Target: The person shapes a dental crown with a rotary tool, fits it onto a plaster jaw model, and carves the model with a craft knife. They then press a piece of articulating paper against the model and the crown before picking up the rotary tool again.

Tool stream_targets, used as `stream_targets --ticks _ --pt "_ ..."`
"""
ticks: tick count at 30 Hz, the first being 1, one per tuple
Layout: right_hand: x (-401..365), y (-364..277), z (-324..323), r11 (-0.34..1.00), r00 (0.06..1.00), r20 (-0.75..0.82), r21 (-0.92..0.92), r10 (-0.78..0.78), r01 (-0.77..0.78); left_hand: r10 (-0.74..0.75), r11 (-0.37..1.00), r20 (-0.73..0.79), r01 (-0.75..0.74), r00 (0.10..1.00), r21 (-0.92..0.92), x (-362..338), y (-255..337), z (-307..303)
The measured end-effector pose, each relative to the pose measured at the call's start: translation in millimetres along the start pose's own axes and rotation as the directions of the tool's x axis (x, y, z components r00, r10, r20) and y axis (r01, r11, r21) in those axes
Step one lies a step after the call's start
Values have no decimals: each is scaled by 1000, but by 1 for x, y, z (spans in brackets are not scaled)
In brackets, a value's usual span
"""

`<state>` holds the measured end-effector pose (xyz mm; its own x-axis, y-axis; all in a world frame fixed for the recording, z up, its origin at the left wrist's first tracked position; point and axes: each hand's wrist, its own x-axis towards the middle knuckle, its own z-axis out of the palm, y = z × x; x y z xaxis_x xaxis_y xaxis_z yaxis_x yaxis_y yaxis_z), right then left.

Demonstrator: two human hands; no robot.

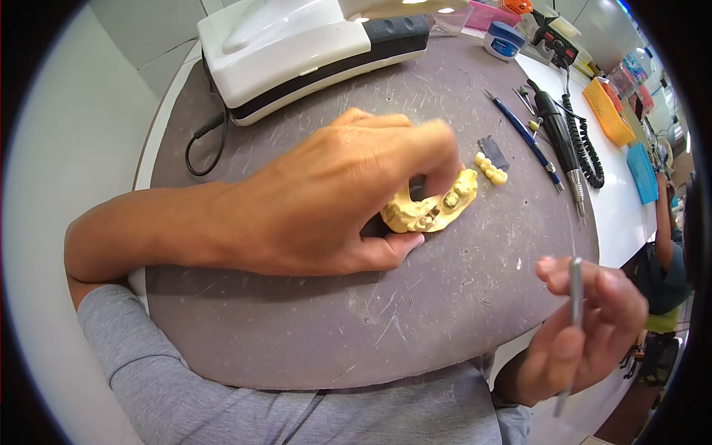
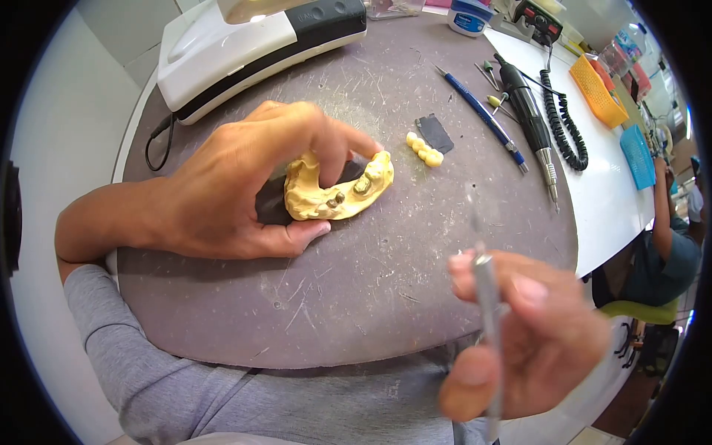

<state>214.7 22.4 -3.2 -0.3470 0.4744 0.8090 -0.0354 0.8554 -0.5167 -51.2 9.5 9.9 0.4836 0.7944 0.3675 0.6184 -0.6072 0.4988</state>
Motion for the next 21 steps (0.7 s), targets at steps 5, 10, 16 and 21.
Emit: stream_targets --ticks 5,10,16,21 --pt "-8 -8 9 992 995 95 -122 32 -21 104 984 14 -105 994 147 5 2 1" --pt "-11 -11 18 999 995 80 -4 51 -51 45 977 -59 -56 997 -208 5 12 10" --pt "-19 -12 32 986 993 31 117 118 -120 -28 921 -12 21 1000 -389 1 21 26" --pt "-22 -11 36 985 992 41 122 120 -125 -36 919 -14 28 999 -393 2 19 25"
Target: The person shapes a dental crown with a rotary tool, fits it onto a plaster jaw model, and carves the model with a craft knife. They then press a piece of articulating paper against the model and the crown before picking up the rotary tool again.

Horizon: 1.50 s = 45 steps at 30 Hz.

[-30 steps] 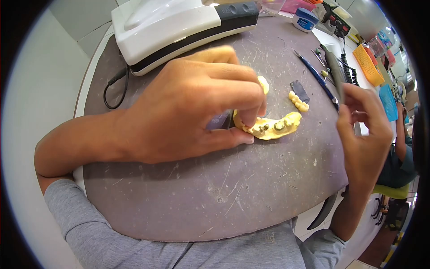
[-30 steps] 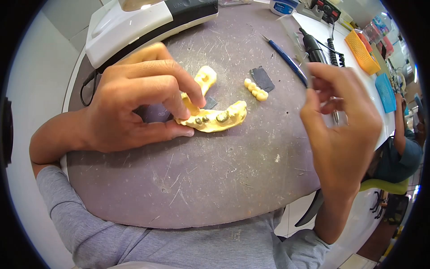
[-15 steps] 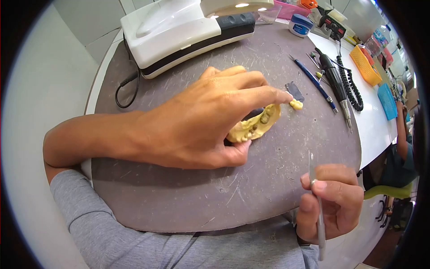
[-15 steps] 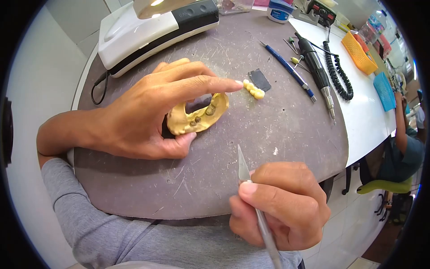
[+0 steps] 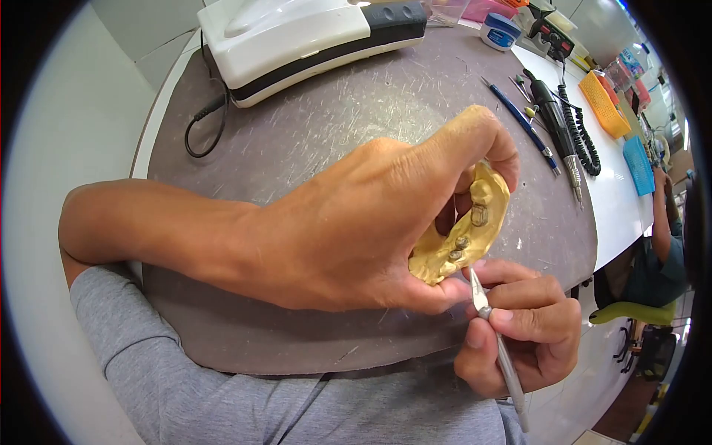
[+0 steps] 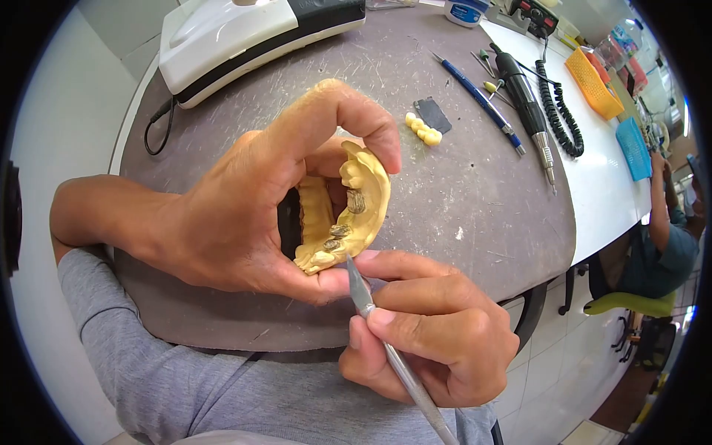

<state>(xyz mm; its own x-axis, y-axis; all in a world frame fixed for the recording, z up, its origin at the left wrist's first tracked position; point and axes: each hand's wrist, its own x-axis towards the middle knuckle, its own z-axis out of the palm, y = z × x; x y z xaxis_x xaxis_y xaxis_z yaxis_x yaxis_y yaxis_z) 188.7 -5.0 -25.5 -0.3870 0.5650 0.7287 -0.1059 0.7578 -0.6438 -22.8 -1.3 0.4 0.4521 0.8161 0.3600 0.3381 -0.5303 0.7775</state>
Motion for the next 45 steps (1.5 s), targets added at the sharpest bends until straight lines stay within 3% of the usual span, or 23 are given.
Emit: stream_targets --ticks 13,15,20,22,28,31,38,41,45 --pt "2 2 -5 999 998 63 -37 -24 27 68 995 -49 -64 996 79 1 -4 5" --pt "3 1 -6 999 997 71 -39 -19 22 158 987 -140 -159 978 -2 4 -6 9" --pt "5 0 -10 999 994 105 -43 -16 21 133 991 -129 -136 983 -8 4 -4 7" --pt "5 1 -16 997 971 232 -36 -54 64 133 991 -128 -134 983 -3 4 -4 6" --pt "8 0 -18 998 961 270 -26 -54 63 137 990 -125 -140 983 -13 4 -3 7" --pt "8 -1 -13 998 984 177 -48 -32 41 125 991 -118 -129 985 -24 4 -4 7" --pt "8 -2 -11 996 980 192 -59 -49 61 148 989 -128 -151 981 -11 4 -3 6" --pt "6 -2 -12 999 992 116 1 -40 40 131 991 -116 -131 985 1 4 -2 6" --pt "4 -4 -15 994 994 104 -100 -40 51 107 994 -106 -103 989 41 3 0 5"
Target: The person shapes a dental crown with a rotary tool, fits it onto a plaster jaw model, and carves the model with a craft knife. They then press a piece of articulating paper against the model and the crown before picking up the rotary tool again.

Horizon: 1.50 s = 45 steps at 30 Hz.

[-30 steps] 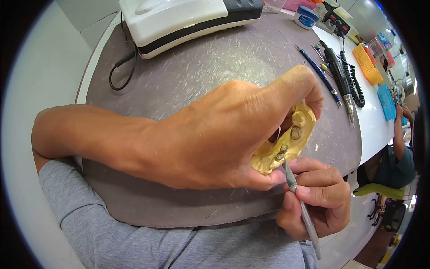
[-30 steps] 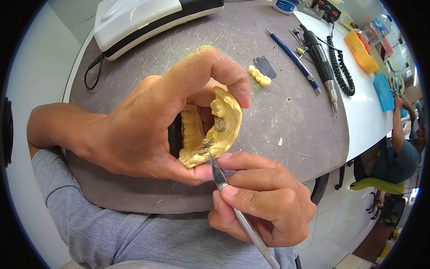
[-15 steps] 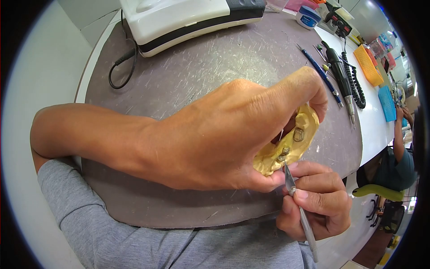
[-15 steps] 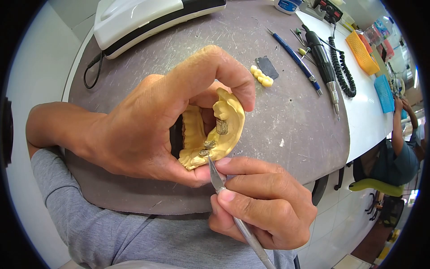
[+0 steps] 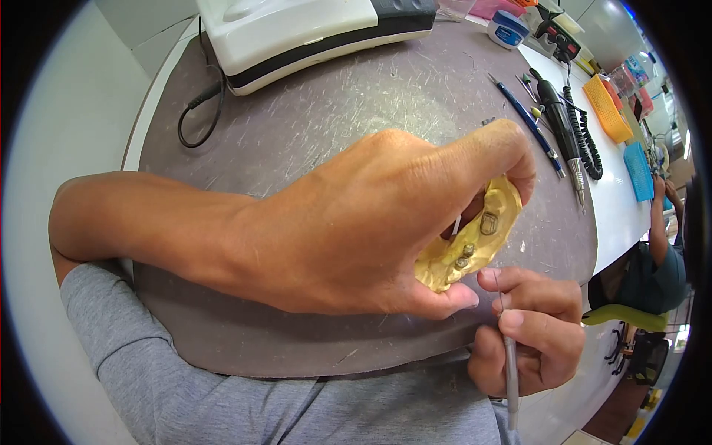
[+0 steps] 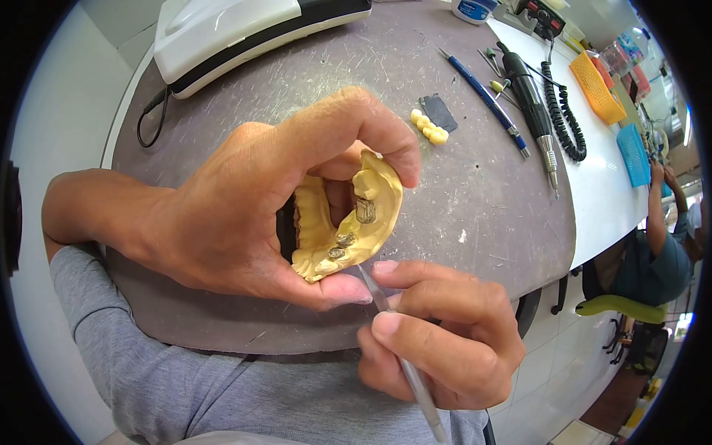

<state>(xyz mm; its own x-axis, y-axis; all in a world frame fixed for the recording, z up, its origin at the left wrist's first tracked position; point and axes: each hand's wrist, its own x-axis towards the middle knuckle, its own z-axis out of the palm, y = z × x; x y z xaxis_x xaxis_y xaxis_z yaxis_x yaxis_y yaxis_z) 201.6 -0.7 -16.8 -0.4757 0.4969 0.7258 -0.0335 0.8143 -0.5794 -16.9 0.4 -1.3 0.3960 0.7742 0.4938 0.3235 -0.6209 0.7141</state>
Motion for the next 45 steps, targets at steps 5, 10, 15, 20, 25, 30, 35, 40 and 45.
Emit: stream_targets --ticks 5,10,15,20,25,30,35,40,45 --pt "-3 1 5 997 999 -33 -76 11 -14 51 998 -39 -49 998 47 -1 -2 3" --pt "-5 9 1 983 990 87 -132 -114 125 36 998 -12 -36 999 52 -1 2 0" --pt "-3 6 -4 986 987 145 -142 -72 92 -4 999 24 3 1000 54 0 4 -2" --pt "-3 5 -5 985 985 161 -154 -55 80 -18 999 27 17 999 50 0 5 -2" --pt "-2 4 -5 983 985 163 -167 -47 75 -23 998 31 22 999 50 0 6 -2" --pt "-2 4 -6 982 984 172 -175 -45 75 -12 998 29 10 1000 55 0 5 -2" --pt "-2 5 -6 984 982 182 -162 -47 77 15 999 9 -15 1000 44 0 3 0" --pt "-1 4 -6 985 982 183 -159 -39 69 4 999 20 -5 1000 39 0 2 -1" --pt "-1 4 -7 986 982 186 -152 -38 67 33 998 7 -33 999 50 0 0 0"
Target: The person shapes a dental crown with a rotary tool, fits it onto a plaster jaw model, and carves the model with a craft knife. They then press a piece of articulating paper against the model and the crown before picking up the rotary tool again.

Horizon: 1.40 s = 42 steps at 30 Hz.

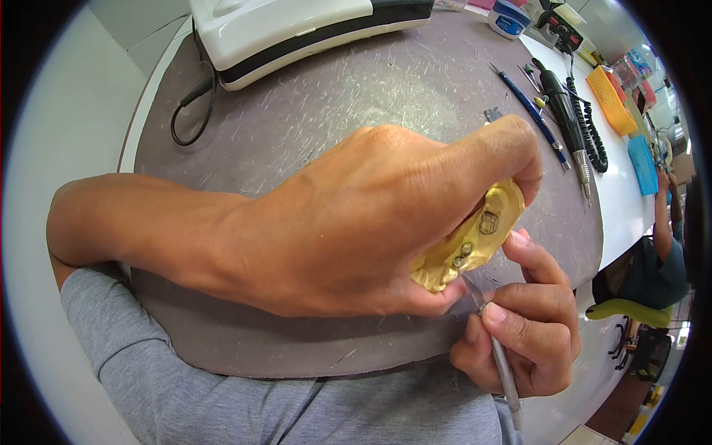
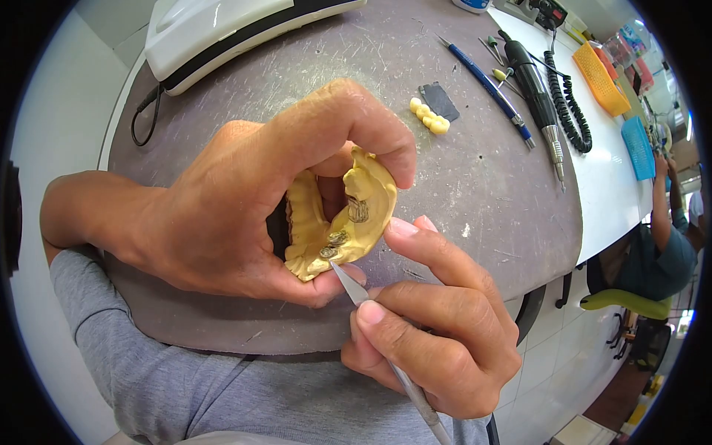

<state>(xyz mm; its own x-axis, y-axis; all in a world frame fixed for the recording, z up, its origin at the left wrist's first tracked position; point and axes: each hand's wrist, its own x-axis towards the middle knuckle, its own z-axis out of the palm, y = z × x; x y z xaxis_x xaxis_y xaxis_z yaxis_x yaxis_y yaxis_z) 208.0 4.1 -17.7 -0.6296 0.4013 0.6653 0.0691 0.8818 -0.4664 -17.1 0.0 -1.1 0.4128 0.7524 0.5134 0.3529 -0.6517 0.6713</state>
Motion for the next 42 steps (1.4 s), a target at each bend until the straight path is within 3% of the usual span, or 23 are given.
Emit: stream_targets --ticks 42 --pt "1 0 -5 999 999 44 21 31 -32 -14 998 41 12 999 54 -4 -1 0"
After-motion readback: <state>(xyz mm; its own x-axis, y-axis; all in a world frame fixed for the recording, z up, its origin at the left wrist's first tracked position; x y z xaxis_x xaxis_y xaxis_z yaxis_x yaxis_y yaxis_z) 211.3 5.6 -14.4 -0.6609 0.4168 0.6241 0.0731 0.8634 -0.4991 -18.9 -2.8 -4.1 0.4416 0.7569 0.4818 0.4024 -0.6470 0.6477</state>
